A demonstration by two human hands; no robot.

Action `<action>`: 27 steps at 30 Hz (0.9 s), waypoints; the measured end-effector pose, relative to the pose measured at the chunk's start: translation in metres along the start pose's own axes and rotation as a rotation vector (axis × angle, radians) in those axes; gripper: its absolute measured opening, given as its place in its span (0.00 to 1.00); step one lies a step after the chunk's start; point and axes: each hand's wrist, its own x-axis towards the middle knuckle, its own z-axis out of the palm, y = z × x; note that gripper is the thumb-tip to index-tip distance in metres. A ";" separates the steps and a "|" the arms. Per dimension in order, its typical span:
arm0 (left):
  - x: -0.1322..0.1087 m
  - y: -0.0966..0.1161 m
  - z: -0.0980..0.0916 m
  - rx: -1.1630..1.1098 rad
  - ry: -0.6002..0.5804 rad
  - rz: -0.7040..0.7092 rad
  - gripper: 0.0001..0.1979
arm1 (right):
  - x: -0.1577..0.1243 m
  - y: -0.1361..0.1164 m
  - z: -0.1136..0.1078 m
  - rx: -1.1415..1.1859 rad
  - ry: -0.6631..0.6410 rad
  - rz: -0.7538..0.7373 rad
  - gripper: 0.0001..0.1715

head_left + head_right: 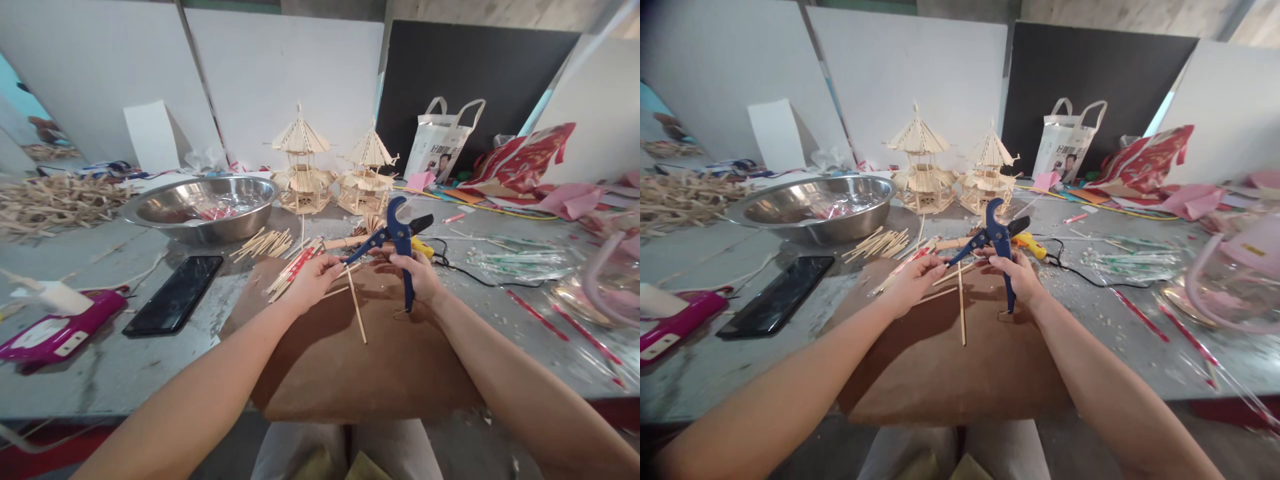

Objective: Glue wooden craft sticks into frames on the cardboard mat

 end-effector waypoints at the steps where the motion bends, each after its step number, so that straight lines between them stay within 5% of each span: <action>1: -0.001 0.002 0.000 -0.010 -0.003 0.009 0.09 | 0.001 0.001 -0.001 -0.021 0.037 -0.008 0.13; 5: -0.003 0.004 0.000 -0.008 -0.039 0.042 0.09 | 0.003 0.003 -0.002 -0.040 0.150 -0.006 0.11; 11: -0.001 -0.007 0.003 0.007 -0.071 0.032 0.11 | 0.001 -0.001 0.004 0.171 0.000 0.012 0.14; 27: -0.005 -0.005 0.008 -0.046 -0.153 -0.010 0.13 | -0.008 -0.011 0.016 0.100 -0.126 0.030 0.22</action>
